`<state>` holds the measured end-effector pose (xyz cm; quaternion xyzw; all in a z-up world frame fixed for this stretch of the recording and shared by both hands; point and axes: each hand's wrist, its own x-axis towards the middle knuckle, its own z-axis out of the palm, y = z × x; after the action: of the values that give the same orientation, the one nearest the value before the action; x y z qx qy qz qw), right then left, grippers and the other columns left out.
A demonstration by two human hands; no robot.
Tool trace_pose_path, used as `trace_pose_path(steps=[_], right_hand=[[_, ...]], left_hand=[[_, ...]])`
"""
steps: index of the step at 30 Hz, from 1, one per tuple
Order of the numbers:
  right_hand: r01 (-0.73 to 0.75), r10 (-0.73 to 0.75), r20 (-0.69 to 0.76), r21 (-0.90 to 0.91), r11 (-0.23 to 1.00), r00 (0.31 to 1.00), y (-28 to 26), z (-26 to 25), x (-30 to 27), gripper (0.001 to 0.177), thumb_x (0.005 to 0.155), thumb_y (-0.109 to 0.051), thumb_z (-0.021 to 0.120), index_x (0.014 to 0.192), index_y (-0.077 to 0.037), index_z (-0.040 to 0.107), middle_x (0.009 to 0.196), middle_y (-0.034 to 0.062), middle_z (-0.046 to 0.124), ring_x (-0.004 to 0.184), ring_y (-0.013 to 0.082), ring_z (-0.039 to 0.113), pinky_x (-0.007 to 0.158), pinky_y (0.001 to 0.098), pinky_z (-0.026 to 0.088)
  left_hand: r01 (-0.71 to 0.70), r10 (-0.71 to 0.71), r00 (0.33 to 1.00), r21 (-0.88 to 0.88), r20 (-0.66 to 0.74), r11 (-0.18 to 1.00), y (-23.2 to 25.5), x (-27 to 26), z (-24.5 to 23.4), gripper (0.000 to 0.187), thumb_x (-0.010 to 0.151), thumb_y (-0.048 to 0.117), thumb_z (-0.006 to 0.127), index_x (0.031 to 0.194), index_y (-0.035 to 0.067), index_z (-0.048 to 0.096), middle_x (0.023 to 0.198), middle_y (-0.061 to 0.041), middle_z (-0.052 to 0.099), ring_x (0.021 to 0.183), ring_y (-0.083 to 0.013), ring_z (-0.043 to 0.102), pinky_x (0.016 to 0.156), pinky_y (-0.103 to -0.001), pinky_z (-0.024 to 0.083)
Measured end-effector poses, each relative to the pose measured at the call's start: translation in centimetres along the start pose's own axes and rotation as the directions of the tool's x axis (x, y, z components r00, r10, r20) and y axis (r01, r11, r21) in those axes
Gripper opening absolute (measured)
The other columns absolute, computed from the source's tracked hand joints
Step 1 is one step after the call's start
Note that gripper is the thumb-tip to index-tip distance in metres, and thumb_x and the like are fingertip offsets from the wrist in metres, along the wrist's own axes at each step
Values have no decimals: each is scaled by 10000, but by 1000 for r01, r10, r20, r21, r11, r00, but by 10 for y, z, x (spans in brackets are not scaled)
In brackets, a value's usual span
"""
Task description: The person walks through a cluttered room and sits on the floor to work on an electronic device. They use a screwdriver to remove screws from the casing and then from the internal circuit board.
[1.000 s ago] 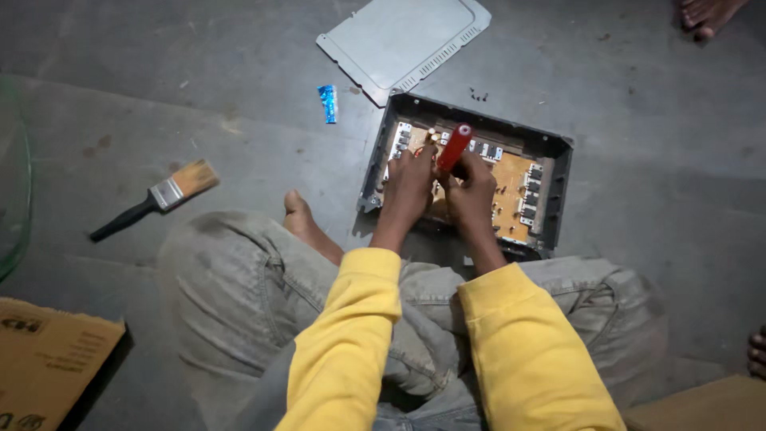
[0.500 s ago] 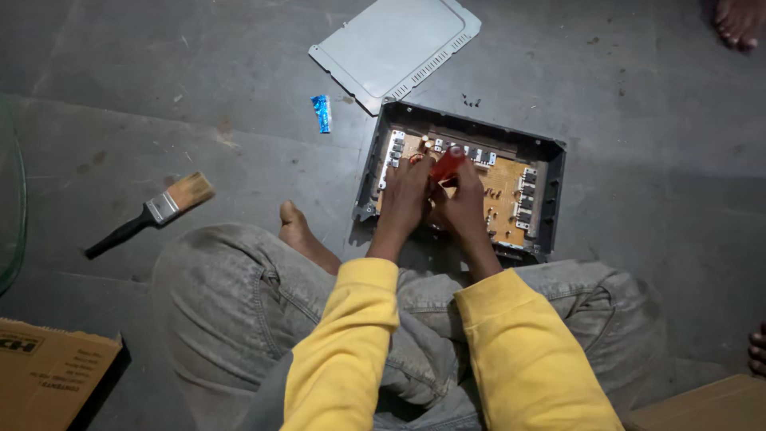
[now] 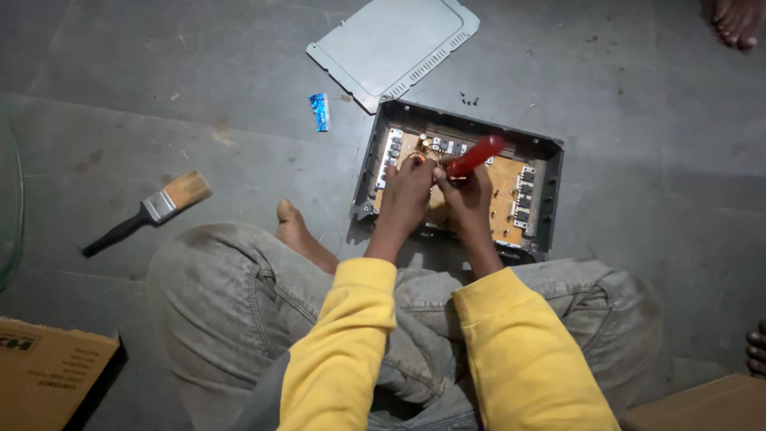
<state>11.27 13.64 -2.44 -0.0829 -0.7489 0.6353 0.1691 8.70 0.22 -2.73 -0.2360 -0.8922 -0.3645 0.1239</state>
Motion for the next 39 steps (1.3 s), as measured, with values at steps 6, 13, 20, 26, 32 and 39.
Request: trace_pose_path(steps=[6, 13, 20, 26, 32, 39], right_hand=[[107, -116, -29, -208, 972, 993, -13, -7, 0, 234, 899, -90, 830, 1099, -47, 718, 931, 19, 734, 822, 97, 700, 734, 252, 560], [49, -72, -283, -88, 995, 956, -55, -35, 15, 275, 993, -79, 753, 1253, -70, 661, 1057, 4, 639, 898, 127, 590, 805, 268, 501], [18, 8, -458, 52, 998, 889, -49, -46, 30, 210, 996, -90, 710, 1184, -44, 629, 1036, 34, 648, 917, 135, 654, 802, 293, 611], [20, 45, -489, 128, 992, 871, -21, -43, 46, 198, 997, -94, 713, 1161, -25, 626, 997, 37, 643, 853, 133, 657, 754, 290, 621], [-31, 73, -451, 102, 994, 890, -17, -27, 47, 185, 997, -113, 701, 1136, -4, 644, 966, 45, 647, 790, 122, 645, 684, 288, 605], [-100, 208, -482, 241, 965, 851, -10, -24, 44, 186, 991, -155, 710, 1086, -13, 637, 925, 51, 623, 743, 126, 621, 634, 283, 611]], left_hand=[[-138, 131, 990, 170, 54, 976, -2, 0, 6, 334, 826, -3, 634, 1141, 111, 627, 1019, -63, 688, 1064, -297, 595, 849, -452, 430], [-218, 171, 974, 430, 145, 876, 8, 5, 3, 270, 840, 84, 671, 1105, 98, 624, 954, -81, 669, 1016, -271, 595, 830, -443, 441], [-246, 227, 969, 399, 95, 883, 14, 6, -7, 329, 775, 4, 643, 1101, 35, 616, 926, -111, 658, 979, -292, 605, 843, -408, 455], [-206, 208, 966, 31, -154, 978, 17, 38, 11, 362, 815, -110, 540, 1164, -23, 585, 977, -179, 647, 938, -354, 619, 862, -449, 487], [-13, 22, 997, -123, 73, 992, 14, 162, 53, 366, 956, -137, 470, 1277, 21, 549, 1104, -178, 673, 1048, -345, 678, 923, -425, 555], [-217, 181, 971, -256, -157, 942, -34, 169, 42, 696, 679, -226, 436, 1338, -11, 493, 1352, -300, 595, 1248, -455, 581, 1076, -484, 490]])
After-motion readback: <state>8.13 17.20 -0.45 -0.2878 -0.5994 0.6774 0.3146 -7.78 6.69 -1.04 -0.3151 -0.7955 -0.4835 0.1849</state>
